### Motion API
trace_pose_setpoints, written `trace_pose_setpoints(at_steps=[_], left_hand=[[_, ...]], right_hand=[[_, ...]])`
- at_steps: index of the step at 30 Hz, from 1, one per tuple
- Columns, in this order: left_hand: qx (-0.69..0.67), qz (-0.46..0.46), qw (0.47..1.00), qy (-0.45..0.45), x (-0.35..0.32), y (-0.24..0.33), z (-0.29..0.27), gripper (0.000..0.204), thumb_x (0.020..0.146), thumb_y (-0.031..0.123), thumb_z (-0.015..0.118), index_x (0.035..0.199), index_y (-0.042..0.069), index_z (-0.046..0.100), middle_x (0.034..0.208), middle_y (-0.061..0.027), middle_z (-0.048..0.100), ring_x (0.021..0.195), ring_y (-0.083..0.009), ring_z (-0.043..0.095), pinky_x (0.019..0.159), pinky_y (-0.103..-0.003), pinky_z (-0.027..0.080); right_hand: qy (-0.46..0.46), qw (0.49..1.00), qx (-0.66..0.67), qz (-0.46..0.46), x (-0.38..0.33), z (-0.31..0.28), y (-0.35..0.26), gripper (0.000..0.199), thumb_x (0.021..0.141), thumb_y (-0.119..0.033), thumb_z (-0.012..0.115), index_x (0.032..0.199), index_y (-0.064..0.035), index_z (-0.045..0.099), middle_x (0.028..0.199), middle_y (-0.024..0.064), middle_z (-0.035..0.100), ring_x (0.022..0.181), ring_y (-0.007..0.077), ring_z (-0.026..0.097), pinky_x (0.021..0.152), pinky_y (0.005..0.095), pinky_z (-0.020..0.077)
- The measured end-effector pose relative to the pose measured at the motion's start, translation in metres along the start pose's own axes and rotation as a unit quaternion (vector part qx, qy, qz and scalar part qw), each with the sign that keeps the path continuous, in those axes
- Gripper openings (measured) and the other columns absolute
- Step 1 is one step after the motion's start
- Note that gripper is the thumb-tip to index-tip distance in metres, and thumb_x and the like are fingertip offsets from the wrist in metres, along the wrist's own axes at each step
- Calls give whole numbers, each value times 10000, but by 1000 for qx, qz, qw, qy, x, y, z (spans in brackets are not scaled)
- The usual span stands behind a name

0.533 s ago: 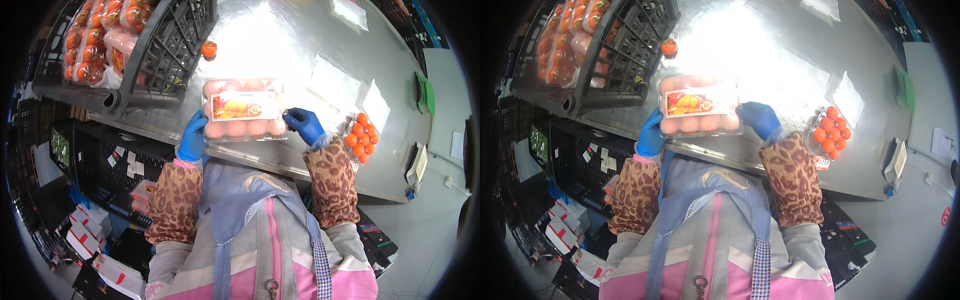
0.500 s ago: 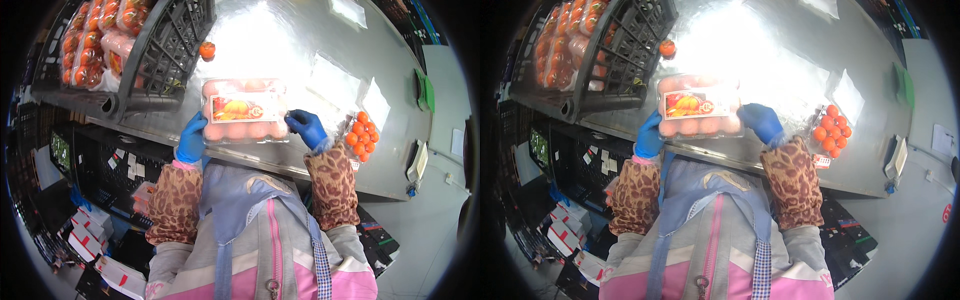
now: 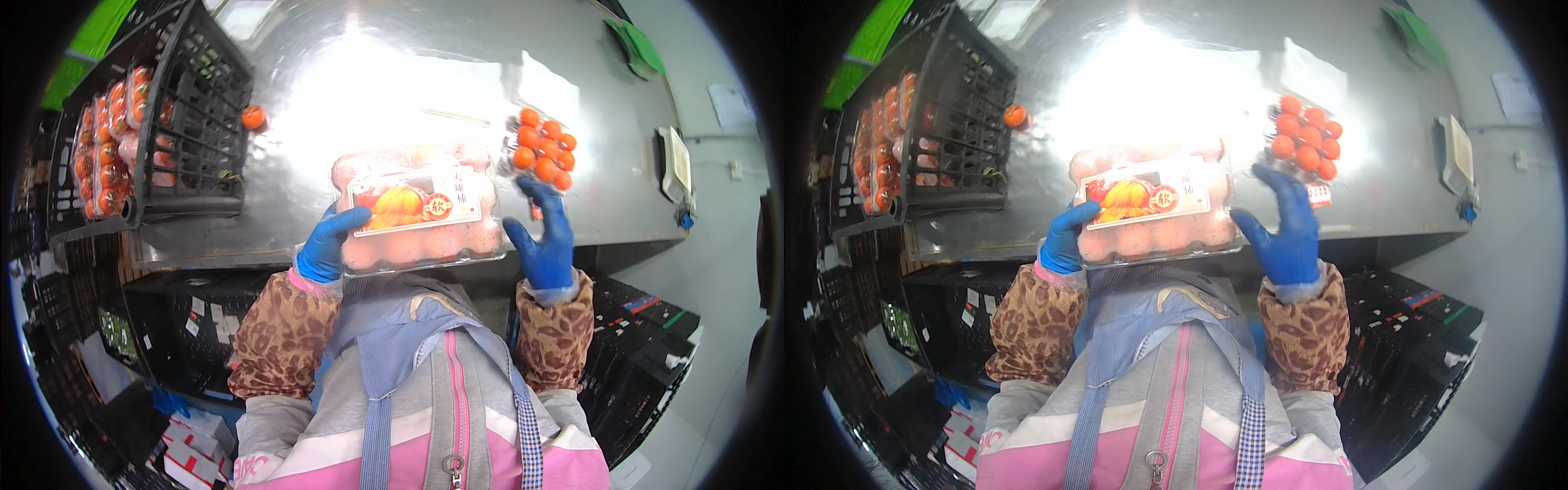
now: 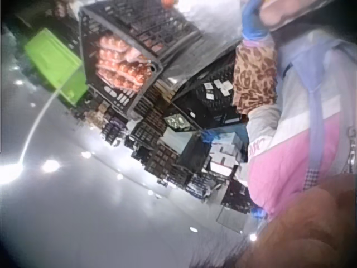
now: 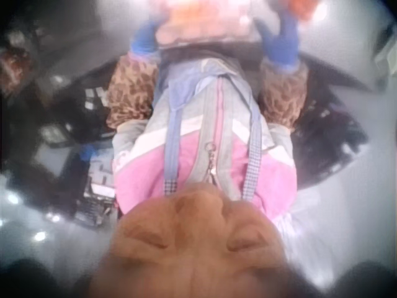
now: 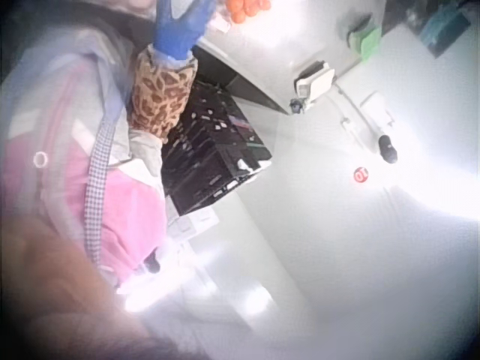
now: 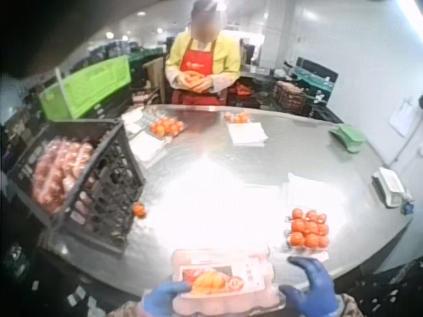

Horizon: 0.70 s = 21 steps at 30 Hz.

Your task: The person places oranges into clear plastic trays on a stainless steel table, then covers them with lids to seal the packages. The person stacks the finished packages in a black crate.

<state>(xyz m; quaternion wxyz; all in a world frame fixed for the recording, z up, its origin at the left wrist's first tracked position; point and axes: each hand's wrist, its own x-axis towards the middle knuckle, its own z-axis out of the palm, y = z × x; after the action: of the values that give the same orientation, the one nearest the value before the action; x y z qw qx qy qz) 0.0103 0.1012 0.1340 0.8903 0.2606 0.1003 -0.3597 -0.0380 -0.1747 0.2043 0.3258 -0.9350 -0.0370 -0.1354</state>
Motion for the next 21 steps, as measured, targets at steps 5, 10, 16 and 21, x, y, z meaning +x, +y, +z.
trace_pose_setpoints(at_steps=[5,10,16,21], left_hand=[[-68,-99,993,7,9,-80,82,542,865,220,569,1320,-30,412,1262,-190,528,1112,-283,557,977,-376,443],[36,-170,984,44,10,-168,166,478,905,238,555,1288,-26,447,1196,-166,571,1072,-253,584,953,-371,468],[108,-260,940,-192,24,-238,238,561,972,475,377,1314,37,455,1238,-138,560,1034,-254,604,805,-355,514],[352,-151,897,-221,60,-294,257,457,955,332,474,1306,39,461,1252,-110,543,1025,-198,597,819,-320,496]], right_hand=[[-75,957,-199,-198,-70,-71,-13,722,674,-337,779,1277,-43,511,1298,139,518,1175,324,503,966,405,412],[9,970,-202,-132,-133,-115,36,627,699,-282,754,1241,-55,536,1159,136,590,1046,295,587,883,400,479],[186,931,187,251,-216,-199,101,360,788,-191,726,1082,-16,612,963,110,684,867,172,660,778,310,521],[244,705,532,400,-287,-266,156,408,797,-96,686,1168,7,550,1100,106,612,967,198,619,832,331,533]])
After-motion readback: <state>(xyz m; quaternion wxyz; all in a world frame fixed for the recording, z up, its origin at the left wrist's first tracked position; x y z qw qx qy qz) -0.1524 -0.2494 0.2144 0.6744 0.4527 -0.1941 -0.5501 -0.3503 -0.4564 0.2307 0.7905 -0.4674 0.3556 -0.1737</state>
